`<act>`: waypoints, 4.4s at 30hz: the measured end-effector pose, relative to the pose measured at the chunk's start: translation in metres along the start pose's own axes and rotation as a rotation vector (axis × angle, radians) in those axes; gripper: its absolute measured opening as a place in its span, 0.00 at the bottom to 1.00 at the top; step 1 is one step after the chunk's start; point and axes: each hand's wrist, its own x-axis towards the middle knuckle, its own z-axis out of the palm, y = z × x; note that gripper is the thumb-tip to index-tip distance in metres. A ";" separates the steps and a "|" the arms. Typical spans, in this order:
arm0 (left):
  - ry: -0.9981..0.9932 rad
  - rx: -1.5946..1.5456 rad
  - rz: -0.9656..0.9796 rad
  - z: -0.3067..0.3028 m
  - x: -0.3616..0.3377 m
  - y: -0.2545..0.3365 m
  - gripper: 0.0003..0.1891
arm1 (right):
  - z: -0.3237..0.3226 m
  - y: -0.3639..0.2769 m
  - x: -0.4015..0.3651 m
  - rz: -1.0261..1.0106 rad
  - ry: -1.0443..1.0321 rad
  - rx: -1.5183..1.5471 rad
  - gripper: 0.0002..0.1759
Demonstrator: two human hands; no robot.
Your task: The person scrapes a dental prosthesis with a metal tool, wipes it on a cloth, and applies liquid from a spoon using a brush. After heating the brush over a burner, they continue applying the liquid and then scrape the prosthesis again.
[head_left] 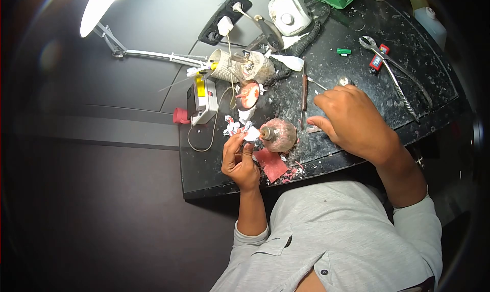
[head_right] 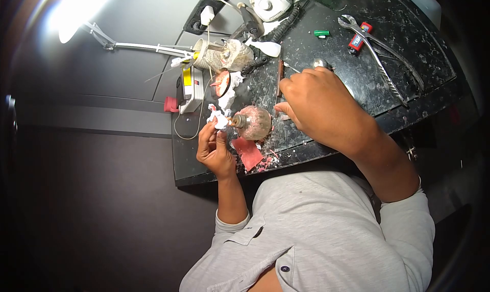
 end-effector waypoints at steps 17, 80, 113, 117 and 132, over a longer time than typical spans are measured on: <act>0.214 -0.857 -0.672 -0.039 -0.006 -0.005 0.11 | 0.003 0.002 0.000 -0.010 0.023 0.028 0.15; -0.351 -1.209 -0.557 -0.074 -0.025 0.104 0.34 | -0.025 -0.016 -0.008 0.069 -0.381 -0.242 0.14; -0.241 -0.875 -0.478 -0.052 -0.028 0.090 0.44 | -0.005 -0.074 -0.007 0.179 0.125 0.864 0.10; -0.371 -1.024 -0.655 -0.061 -0.016 0.092 0.40 | -0.003 -0.083 -0.008 0.184 0.097 0.831 0.06; -0.318 -0.803 -0.674 -0.036 -0.027 0.083 0.52 | 0.020 -0.112 -0.005 -0.354 -0.130 0.464 0.15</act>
